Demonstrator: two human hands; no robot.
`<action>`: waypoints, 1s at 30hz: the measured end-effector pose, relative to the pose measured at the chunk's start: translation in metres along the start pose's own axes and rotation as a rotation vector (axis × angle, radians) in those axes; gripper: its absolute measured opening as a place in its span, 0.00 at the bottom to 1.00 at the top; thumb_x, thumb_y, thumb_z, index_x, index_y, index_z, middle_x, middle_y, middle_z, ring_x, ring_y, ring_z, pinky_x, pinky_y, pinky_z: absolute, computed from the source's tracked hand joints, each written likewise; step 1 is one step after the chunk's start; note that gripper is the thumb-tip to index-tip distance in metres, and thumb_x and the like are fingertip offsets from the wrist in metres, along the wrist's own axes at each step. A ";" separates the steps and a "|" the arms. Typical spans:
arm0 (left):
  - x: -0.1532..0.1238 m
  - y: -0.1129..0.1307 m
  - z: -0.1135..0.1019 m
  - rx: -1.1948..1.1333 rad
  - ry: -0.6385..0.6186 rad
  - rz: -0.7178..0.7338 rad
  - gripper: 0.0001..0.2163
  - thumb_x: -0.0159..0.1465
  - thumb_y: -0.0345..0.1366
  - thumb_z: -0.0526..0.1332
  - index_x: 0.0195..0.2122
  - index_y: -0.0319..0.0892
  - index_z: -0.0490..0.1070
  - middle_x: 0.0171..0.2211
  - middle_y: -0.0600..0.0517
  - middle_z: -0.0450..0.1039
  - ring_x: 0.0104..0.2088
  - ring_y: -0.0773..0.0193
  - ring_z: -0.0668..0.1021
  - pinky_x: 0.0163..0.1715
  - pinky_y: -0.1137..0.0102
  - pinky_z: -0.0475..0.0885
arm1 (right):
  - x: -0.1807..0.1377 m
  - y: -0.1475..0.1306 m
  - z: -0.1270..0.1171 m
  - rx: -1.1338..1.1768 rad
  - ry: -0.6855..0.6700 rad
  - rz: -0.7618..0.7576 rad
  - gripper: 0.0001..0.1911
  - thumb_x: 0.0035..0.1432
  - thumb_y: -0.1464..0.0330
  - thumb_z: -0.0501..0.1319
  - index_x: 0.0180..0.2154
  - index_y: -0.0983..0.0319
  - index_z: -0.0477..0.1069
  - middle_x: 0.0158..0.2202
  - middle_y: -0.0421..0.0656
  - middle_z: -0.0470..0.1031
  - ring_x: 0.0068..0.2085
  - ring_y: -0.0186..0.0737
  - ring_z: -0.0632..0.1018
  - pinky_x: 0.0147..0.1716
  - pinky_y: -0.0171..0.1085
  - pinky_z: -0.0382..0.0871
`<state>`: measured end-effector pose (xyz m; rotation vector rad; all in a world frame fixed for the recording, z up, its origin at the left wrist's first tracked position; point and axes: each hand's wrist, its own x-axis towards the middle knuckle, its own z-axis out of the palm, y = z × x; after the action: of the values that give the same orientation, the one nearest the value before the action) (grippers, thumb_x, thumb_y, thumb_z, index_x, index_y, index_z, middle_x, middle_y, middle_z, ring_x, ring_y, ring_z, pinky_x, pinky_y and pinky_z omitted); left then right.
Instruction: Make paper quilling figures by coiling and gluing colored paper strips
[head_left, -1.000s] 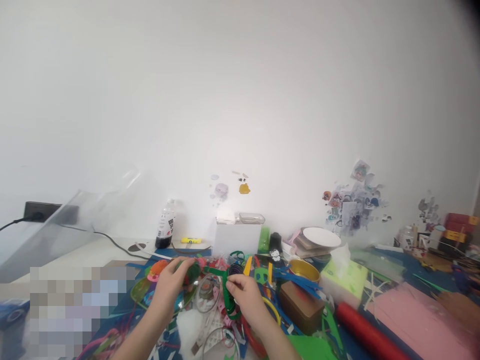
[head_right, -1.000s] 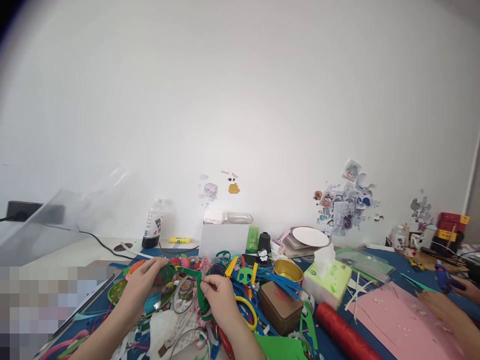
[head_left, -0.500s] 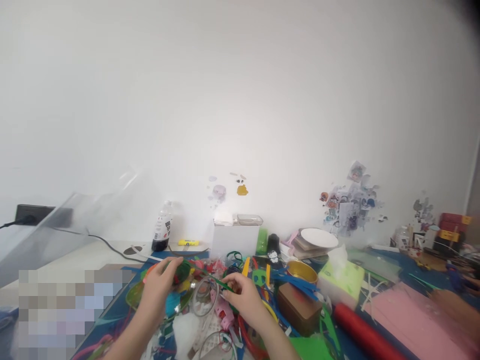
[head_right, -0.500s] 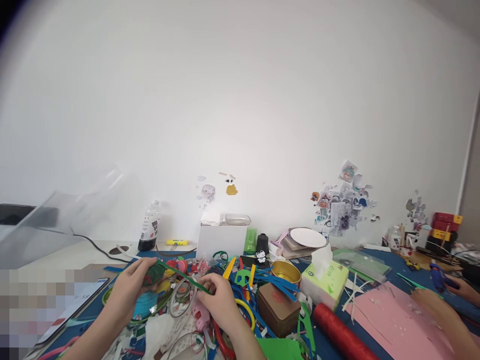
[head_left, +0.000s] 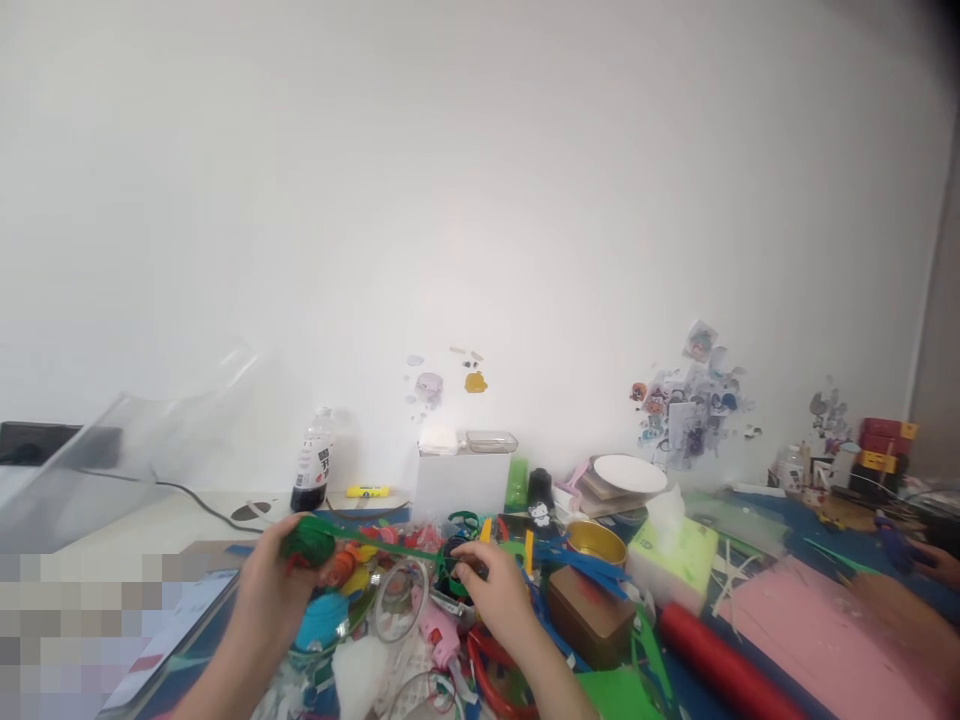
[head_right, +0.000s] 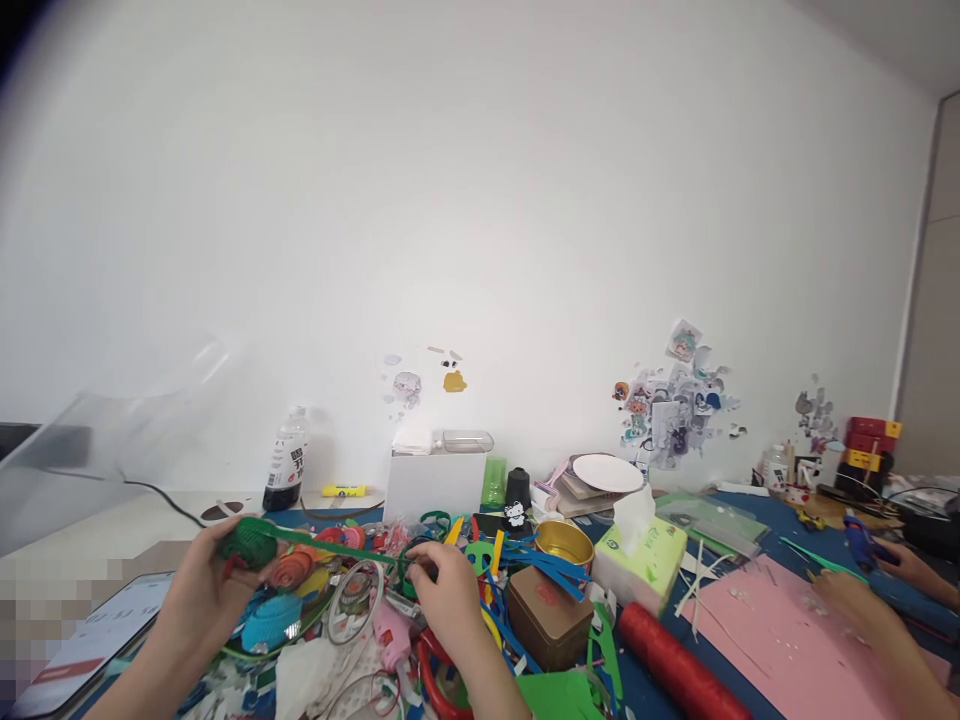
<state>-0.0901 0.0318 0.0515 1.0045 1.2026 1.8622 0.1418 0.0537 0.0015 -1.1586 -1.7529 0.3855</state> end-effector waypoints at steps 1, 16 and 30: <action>-0.004 0.002 0.002 -0.050 -0.107 -0.021 0.11 0.48 0.47 0.53 0.25 0.44 0.65 0.26 0.52 0.70 0.21 0.64 0.70 0.15 0.71 0.64 | 0.000 -0.001 0.000 0.005 -0.005 -0.013 0.11 0.51 0.74 0.55 0.34 0.60 0.74 0.30 0.42 0.76 0.34 0.41 0.75 0.34 0.36 0.65; -0.056 -0.011 0.041 0.458 -0.825 -0.037 0.14 0.42 0.31 0.53 0.28 0.47 0.74 0.35 0.53 0.74 0.41 0.54 0.72 0.43 0.67 0.65 | -0.001 -0.006 -0.001 -0.245 0.216 -0.369 0.07 0.54 0.75 0.54 0.28 0.61 0.68 0.28 0.41 0.70 0.32 0.38 0.68 0.32 0.35 0.60; -0.056 -0.022 0.040 -0.197 -0.780 -0.394 0.20 0.47 0.44 0.59 0.42 0.45 0.68 0.38 0.46 0.75 0.10 0.74 0.63 0.09 0.73 0.54 | -0.007 -0.012 -0.006 -0.638 0.430 -0.813 0.11 0.58 0.79 0.52 0.38 0.64 0.69 0.33 0.45 0.74 0.34 0.40 0.68 0.35 0.40 0.63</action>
<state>-0.0262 0.0070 0.0288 1.1271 0.6616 1.0838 0.1409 0.0404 0.0082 -0.7430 -1.8170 -0.8964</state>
